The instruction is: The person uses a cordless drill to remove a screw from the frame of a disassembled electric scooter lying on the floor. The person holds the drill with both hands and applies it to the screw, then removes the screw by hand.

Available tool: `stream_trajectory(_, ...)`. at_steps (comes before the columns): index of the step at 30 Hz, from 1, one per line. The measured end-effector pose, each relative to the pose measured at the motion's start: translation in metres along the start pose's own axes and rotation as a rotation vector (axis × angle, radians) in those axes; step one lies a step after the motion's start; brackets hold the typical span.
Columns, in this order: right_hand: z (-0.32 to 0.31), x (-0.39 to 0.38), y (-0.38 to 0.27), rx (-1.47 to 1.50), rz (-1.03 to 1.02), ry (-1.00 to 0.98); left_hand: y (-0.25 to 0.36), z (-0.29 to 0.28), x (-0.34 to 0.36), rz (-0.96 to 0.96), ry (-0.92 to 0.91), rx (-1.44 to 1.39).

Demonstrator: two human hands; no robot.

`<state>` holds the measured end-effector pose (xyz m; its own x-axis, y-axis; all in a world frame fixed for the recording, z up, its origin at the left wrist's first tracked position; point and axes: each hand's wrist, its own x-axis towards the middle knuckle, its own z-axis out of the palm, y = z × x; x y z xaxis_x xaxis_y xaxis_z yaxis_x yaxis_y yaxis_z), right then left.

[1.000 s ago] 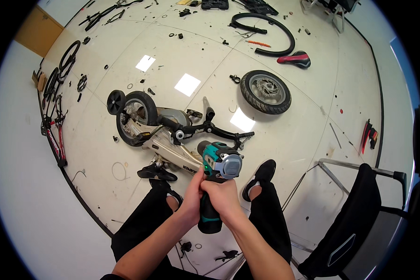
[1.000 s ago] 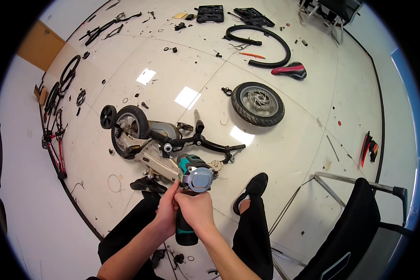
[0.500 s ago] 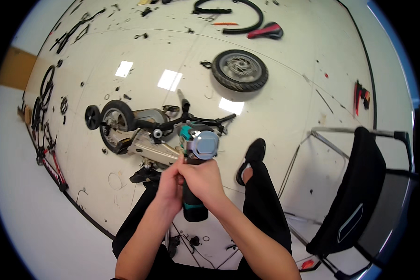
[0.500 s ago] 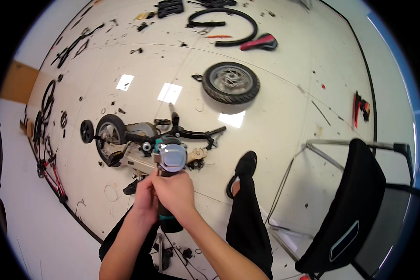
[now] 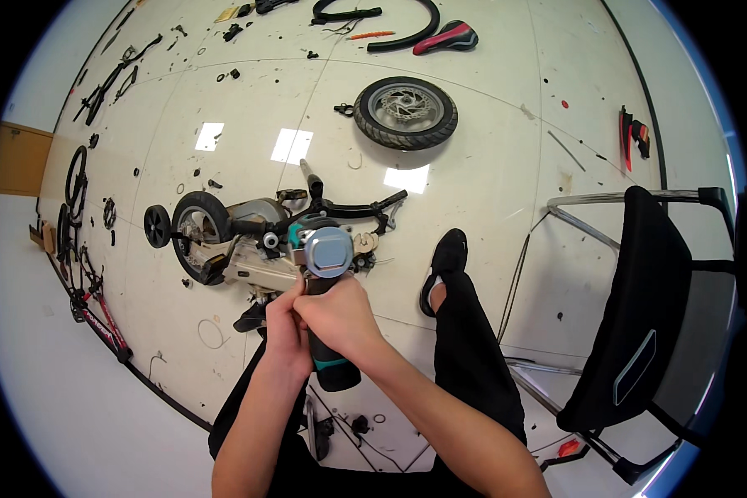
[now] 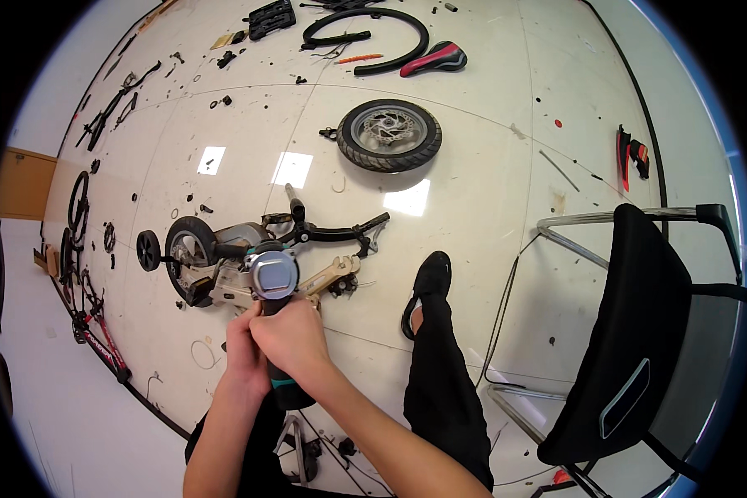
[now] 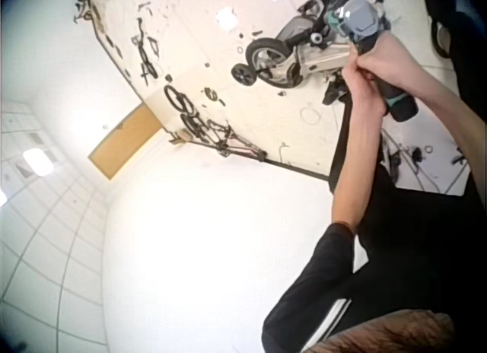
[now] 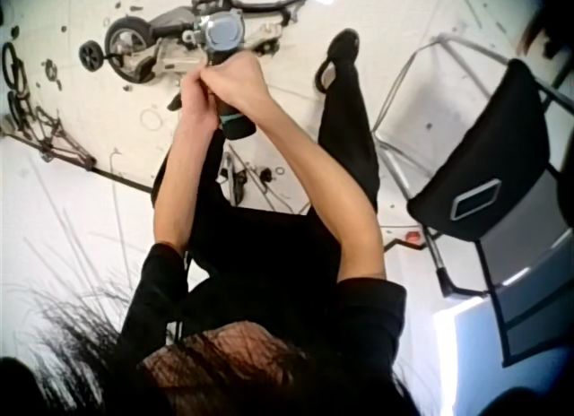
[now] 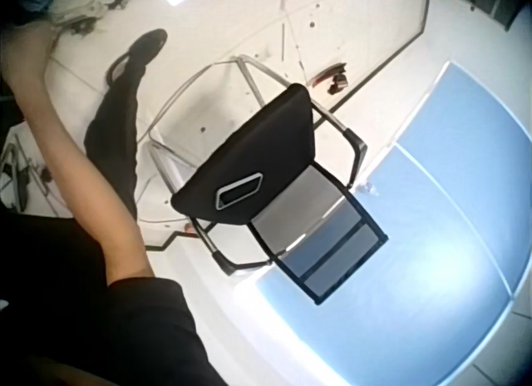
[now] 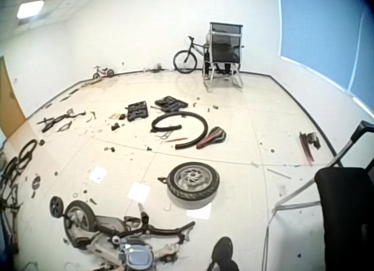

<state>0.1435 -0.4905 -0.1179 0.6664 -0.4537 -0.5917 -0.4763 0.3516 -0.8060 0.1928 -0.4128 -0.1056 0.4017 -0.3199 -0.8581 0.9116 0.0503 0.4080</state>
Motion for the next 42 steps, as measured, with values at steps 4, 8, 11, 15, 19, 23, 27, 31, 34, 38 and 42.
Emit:
stream_trajectory(4,0.013,0.002,0.007,-0.124,-0.057,0.101,-0.005,-0.007,-0.007,0.061,0.048,-0.02)
stream_trajectory(8,0.016,0.001,0.003,-0.07,0.027,0.063,0.003,-0.016,-0.006,0.022,-0.015,0.025)
stream_trajectory(11,0.01,-0.002,-0.005,0.11,0.02,-0.067,0.006,-0.019,-0.001,0.006,0.015,0.013)
stream_trajectory(15,0.004,-0.006,-0.014,0.306,0.054,-0.192,0.011,-0.017,-0.001,0.012,0.074,0.032)
stream_trajectory(19,0.003,-0.004,-0.013,0.321,0.025,-0.195,0.015,-0.008,-0.007,-0.005,0.069,0.047)
stream_trajectory(23,0.003,-0.002,-0.009,0.242,-0.002,-0.202,0.013,0.005,-0.015,0.097,0.055,0.1)
stream_trajectory(27,0.008,-0.005,-0.012,0.17,0.019,-0.163,0.014,0.014,-0.019,0.11,0.059,0.135)
stream_trajectory(31,0.006,-0.01,-0.012,0.279,0.263,-0.198,0.013,0.001,-0.022,0.063,-0.007,0.093)
stream_trajectory(34,0.012,-0.014,-0.009,0.426,0.267,-0.138,0.008,-0.015,-0.016,-0.015,-0.078,0.02)
stream_trajectory(38,0.013,-0.011,-0.005,0.328,0.322,-0.143,-0.001,-0.026,-0.003,-0.06,-0.041,0.03)
stream_trajectory(42,0.013,-0.005,-0.005,0.356,0.392,-0.164,0.0,-0.025,-0.001,-0.015,-0.02,0.104)
